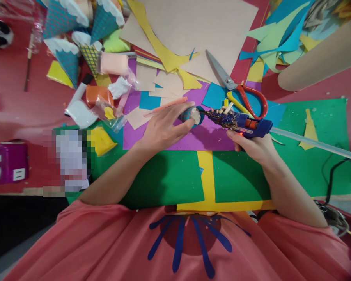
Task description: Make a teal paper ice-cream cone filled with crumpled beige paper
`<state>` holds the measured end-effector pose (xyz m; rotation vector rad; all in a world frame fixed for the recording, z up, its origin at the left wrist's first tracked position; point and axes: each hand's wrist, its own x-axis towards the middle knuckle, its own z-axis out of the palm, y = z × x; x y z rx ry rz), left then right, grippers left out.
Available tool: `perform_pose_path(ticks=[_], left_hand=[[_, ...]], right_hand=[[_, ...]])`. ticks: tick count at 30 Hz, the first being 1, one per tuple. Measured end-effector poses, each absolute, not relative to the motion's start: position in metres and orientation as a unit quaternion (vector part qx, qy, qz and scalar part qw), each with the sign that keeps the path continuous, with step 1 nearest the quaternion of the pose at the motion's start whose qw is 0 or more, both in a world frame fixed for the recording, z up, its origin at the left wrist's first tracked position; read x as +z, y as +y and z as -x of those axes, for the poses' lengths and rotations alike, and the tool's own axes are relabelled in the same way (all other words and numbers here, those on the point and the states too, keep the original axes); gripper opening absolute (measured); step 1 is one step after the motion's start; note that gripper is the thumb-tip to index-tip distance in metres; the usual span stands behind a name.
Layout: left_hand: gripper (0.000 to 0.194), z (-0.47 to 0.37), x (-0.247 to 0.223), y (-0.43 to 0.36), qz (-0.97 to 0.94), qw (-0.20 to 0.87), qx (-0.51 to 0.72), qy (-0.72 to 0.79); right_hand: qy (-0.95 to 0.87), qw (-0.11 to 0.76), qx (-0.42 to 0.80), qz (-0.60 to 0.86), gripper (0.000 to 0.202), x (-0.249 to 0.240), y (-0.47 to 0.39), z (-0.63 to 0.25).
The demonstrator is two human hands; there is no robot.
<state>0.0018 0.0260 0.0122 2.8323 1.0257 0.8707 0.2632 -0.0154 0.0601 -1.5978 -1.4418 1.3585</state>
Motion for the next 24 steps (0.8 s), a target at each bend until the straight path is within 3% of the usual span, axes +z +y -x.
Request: perform_pose_path(ticks=[14,24], left_hand=[[0.025,-0.0027,0.0091,0.0261,-0.892,0.055,0.274,0.356],[0.02,0.0018,0.0095,0.0285,-0.886,0.098,0.28,0.357]], right_hand=[[-0.565,0.286,0.516,0.577,0.036,0.0593,-0.0153,-0.2639],[-0.534,0.271,0.532,0.598,0.043,0.0628,-0.0181,-0.2662]])
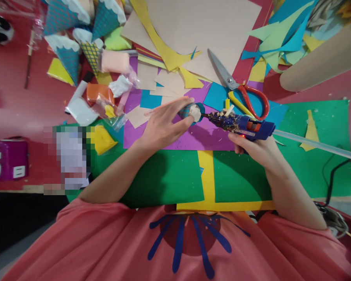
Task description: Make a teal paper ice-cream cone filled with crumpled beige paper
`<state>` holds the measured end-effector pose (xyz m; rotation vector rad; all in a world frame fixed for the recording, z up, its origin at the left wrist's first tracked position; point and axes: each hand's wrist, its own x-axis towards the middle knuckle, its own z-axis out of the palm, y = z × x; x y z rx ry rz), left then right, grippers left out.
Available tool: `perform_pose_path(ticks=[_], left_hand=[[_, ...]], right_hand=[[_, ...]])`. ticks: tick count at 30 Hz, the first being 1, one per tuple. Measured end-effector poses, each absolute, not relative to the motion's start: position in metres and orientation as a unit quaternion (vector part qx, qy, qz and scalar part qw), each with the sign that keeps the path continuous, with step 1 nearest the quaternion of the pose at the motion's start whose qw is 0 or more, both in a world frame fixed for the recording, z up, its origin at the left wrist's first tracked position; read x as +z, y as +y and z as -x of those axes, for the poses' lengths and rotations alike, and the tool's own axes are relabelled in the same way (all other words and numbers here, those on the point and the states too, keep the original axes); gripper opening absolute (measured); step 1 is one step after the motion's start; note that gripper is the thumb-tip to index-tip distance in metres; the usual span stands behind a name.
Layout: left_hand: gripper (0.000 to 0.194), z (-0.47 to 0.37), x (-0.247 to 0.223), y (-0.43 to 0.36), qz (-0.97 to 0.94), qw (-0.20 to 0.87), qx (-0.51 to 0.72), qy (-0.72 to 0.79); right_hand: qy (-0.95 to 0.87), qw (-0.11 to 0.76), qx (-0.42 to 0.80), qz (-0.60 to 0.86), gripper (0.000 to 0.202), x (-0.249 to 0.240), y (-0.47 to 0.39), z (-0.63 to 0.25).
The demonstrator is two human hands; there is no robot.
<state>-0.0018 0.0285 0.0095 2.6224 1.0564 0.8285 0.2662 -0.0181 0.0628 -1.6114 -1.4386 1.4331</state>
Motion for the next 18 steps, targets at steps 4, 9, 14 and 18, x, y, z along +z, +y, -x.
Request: perform_pose_path(ticks=[4,9,14,18], left_hand=[[0.021,0.001,0.0099,0.0279,-0.876,0.106,0.28,0.378],[0.019,0.0024,0.0078,0.0284,-0.881,0.092,0.288,0.363],[0.021,0.0044,0.0056,0.0288,-0.88,0.124,0.281,0.362],[0.021,0.0038,0.0035,0.0292,-0.873,0.141,0.29,0.366]], right_hand=[[-0.534,0.259,0.542,0.594,0.044,0.0665,-0.0184,-0.2661],[-0.542,0.237,0.547,0.593,0.046,0.0681,-0.0191,-0.2654],[-0.536,0.183,0.541,0.622,0.049,0.071,-0.0198,-0.2658],[-0.535,0.174,0.55,0.618,0.047,0.0714,-0.0196,-0.2659]])
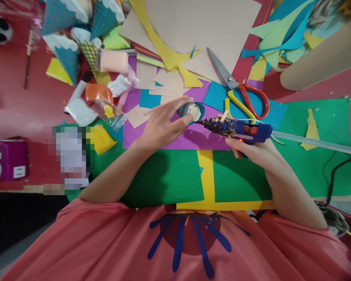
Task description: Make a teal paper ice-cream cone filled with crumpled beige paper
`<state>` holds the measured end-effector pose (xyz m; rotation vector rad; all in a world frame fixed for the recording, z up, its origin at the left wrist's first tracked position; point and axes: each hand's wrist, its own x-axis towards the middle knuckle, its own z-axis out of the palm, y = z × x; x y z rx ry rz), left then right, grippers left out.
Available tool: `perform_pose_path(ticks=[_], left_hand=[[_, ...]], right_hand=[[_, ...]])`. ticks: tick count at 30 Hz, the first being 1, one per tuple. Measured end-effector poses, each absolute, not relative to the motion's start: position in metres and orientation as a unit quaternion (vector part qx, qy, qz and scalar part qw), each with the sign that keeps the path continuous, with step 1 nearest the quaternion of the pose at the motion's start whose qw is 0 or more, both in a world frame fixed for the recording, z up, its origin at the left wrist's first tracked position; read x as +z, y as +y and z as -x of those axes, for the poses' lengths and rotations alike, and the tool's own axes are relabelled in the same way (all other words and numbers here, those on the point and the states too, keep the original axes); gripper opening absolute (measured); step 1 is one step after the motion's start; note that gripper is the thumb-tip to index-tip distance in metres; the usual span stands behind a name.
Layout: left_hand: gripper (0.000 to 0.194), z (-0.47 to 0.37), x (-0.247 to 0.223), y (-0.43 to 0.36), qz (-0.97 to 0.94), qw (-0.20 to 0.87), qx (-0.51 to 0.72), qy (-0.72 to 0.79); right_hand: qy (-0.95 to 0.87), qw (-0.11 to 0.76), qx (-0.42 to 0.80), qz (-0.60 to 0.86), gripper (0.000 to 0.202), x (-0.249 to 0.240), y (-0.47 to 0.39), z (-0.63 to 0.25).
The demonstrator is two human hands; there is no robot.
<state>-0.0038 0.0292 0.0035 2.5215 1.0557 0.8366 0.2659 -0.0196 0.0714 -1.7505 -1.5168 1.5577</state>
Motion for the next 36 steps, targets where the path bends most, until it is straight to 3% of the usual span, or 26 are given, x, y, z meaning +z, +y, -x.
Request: perform_pose_path(ticks=[12,26,36], left_hand=[[0.022,-0.001,0.008,0.034,-0.9,-0.015,0.33,0.285],[0.026,0.0,0.006,0.031,-0.908,0.004,0.285,0.308],[0.061,-0.003,-0.003,0.034,-0.88,0.089,0.384,0.266]], right_hand=[[-0.541,0.198,0.575,0.581,0.041,0.07,-0.021,-0.261],[-0.602,0.267,0.548,0.516,0.034,0.068,-0.024,-0.255],[-0.595,0.264,0.55,0.524,0.036,0.064,-0.026,-0.254]])
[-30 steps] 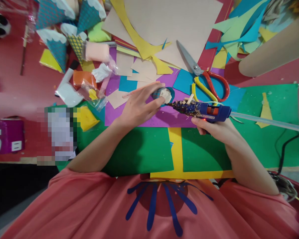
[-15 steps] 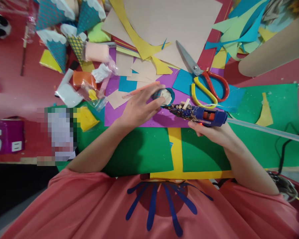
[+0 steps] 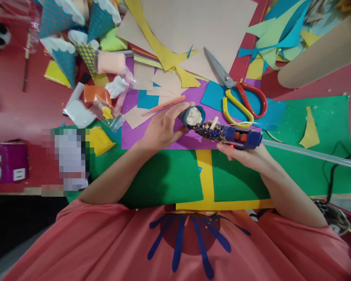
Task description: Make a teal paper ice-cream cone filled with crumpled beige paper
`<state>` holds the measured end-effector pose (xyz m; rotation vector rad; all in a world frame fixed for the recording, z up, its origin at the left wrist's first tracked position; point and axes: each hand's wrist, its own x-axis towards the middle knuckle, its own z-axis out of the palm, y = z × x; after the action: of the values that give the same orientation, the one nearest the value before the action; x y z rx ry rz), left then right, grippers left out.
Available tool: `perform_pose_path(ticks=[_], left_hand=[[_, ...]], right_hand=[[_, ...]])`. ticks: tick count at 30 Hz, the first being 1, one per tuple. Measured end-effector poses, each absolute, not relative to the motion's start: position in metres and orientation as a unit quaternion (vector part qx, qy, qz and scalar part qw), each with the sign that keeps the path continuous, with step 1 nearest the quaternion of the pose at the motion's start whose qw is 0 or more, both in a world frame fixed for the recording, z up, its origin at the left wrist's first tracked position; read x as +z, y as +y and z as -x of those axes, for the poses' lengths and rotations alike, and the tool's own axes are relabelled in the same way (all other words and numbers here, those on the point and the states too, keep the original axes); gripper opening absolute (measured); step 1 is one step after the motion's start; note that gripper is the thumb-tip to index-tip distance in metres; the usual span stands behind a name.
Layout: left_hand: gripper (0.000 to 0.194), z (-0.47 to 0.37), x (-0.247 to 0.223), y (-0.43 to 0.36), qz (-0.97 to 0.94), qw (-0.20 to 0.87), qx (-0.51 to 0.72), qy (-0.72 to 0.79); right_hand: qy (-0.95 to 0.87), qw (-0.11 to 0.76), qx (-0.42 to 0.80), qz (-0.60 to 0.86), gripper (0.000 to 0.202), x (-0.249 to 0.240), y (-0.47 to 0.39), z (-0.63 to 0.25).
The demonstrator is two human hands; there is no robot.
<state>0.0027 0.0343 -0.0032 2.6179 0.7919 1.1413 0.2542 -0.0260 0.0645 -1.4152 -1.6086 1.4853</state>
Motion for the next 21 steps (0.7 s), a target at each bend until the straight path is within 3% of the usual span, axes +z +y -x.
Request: perform_pose_path(ticks=[7,16,21], left_hand=[[0.052,-0.0023,-0.0061,0.027,-0.867,0.159,0.337,0.329],[0.056,-0.0008,-0.0073,0.0245,-0.855,0.227,0.323,0.337],[0.056,-0.0011,-0.0119,0.0238,-0.858,0.227,0.335,0.317]], right_hand=[[-0.577,0.269,0.553,0.537,0.036,0.0695,-0.0256,-0.2496],[-0.538,0.294,0.585,0.531,0.033,0.0687,-0.0271,-0.2486],[-0.527,0.252,0.586,0.562,0.038,0.067,-0.0264,-0.2518]])
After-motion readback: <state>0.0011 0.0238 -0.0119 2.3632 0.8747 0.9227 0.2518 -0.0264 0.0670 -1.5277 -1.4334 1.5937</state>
